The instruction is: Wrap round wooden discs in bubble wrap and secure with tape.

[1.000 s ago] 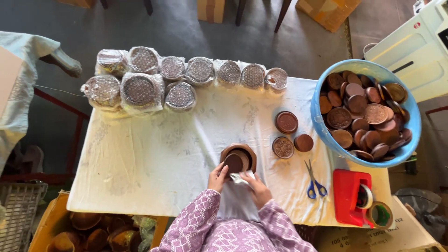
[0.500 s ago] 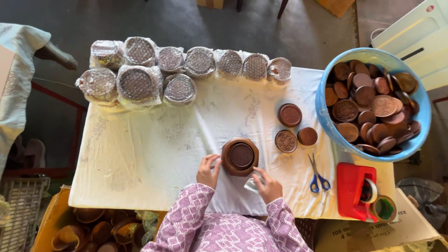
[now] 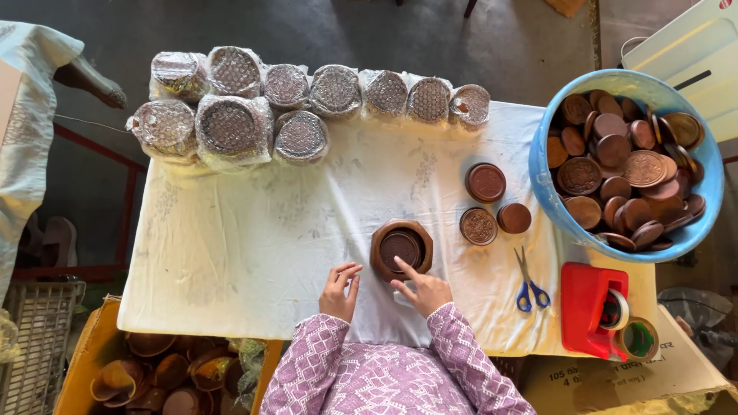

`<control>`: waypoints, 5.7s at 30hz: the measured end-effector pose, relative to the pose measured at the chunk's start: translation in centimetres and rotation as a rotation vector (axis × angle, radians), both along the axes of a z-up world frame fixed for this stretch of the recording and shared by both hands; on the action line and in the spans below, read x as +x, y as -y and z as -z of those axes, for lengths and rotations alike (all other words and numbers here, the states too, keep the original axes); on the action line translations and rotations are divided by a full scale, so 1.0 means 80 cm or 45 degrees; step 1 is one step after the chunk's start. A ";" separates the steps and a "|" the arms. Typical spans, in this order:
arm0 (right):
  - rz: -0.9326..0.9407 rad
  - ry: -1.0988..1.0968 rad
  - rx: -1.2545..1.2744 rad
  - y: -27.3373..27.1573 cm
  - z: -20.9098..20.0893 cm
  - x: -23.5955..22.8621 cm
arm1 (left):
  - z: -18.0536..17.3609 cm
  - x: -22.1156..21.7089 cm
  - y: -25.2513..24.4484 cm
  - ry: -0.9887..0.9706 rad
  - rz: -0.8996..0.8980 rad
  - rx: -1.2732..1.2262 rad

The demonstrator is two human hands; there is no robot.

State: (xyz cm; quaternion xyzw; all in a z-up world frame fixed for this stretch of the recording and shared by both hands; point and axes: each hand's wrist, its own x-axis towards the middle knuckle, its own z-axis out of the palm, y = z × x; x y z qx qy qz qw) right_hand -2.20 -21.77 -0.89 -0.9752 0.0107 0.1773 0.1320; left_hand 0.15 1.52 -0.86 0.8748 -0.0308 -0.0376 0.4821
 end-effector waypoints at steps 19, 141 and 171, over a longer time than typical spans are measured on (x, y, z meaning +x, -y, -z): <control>0.176 0.098 0.330 0.024 0.011 0.004 | 0.009 -0.014 -0.008 0.020 0.057 -0.039; 2.828 -0.001 0.068 0.428 0.191 -0.728 | 0.032 -0.227 0.350 0.093 1.796 0.467; 1.949 0.852 -0.112 0.500 0.232 -0.626 | 0.028 -0.227 0.354 0.100 1.734 0.465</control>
